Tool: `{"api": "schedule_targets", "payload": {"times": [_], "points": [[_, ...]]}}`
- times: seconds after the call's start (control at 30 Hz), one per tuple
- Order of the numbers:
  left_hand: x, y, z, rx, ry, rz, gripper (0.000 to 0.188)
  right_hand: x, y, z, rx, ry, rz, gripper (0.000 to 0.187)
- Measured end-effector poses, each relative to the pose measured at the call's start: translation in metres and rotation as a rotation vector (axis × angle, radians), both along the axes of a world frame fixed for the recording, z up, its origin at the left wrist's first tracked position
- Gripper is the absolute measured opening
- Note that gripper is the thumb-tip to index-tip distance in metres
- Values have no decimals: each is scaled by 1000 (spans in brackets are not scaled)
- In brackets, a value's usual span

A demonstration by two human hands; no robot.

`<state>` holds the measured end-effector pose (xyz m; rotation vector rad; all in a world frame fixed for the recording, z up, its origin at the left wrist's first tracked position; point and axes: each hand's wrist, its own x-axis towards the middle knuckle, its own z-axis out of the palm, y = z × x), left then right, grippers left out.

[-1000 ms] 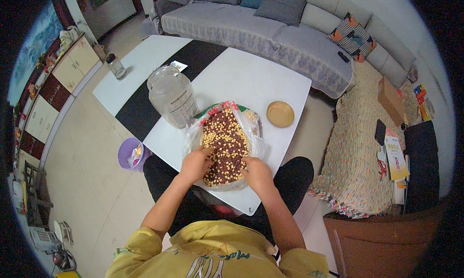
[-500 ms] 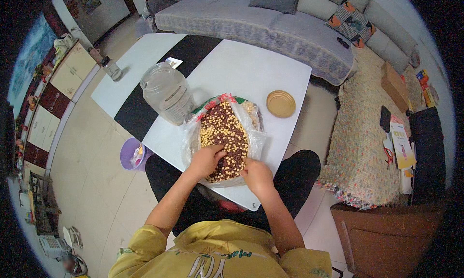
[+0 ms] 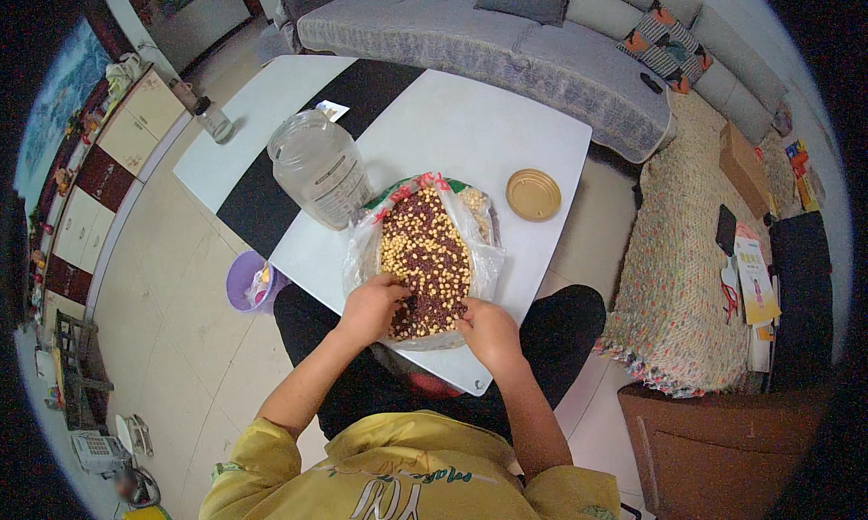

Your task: The person sits on the floor and sorts through a large plastic bag of mixed legumes, picking out individual beans by hand and placing them into a clear plastic container on the table.

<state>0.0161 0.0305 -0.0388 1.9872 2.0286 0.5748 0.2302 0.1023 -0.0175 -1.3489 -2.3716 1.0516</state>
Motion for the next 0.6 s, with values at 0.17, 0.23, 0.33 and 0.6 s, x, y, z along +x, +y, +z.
{"api": "schedule_targets", "payload": {"times": [0.17,0.23,0.33,0.6], "points": [[-9,5,14,-104,-25,149,23,1,-1,-1,15,-5,1,34],[-10,4,12,-122,-1,154,20,1,-1,-1,26,6,1,33],[-11,5,8,-208,14,139,21,2,-1,-2,26,6,3,31],[-15,-9,-2,-19,-297,112,21,-1,-1,-3,48,76,-69,26]]}}
